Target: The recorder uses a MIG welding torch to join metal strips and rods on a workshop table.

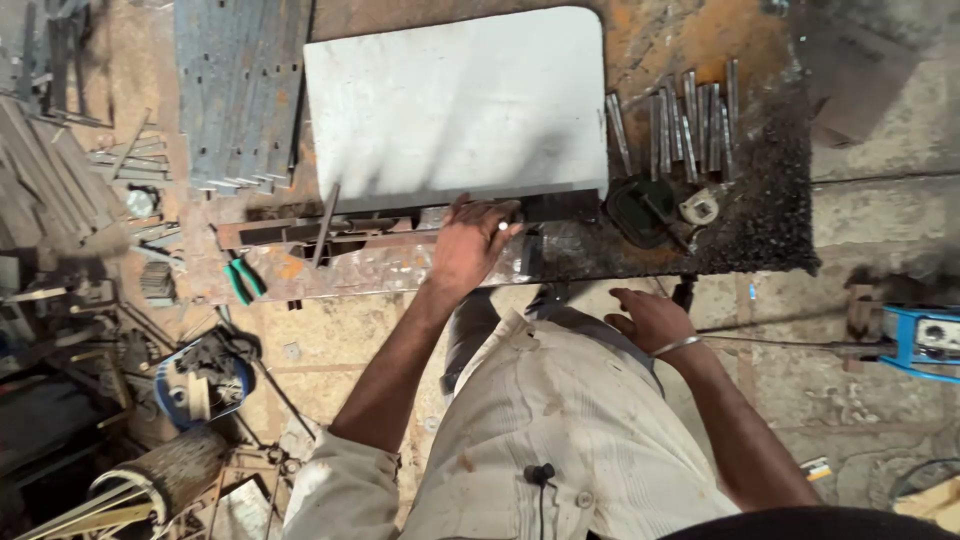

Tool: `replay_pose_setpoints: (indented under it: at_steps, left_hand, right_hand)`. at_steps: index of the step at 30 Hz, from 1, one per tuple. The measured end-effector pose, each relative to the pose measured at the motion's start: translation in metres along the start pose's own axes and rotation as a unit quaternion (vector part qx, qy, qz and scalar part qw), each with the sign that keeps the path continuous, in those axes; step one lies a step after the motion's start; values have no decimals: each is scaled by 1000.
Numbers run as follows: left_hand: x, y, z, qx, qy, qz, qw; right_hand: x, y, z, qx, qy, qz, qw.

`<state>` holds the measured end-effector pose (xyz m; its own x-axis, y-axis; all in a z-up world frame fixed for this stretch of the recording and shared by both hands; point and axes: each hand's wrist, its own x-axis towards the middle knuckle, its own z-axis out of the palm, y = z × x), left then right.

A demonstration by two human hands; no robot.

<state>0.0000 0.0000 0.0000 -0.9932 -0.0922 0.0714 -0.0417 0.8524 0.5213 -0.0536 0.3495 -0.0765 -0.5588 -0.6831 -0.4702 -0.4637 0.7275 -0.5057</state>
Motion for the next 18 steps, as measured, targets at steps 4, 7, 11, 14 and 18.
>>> replay_pose_setpoints:
  at_steps: [4, 7, 11, 14, 18]
  left_hand:
    - [-2, 3, 12, 16, 23, -4, 1000]
    - [0, 5, 18, 49, 52, -2, 997]
    - [2, -1, 28, 71, 34, -15, 997]
    - [6, -1, 19, 91, -2, -27, 996]
    - [19, 19, -11, 99, -78, -65, 990]
  right_hand:
    - [8, 6, -1, -16, -1, -14, 1000]
    - [19, 14, -2, -54, -9, 12, 998]
    - [36, 40, 14, -48, 31, 7, 998]
    - [47, 55, 21, -50, 25, 5, 998]
    - [47, 55, -2, -22, 23, 5, 999]
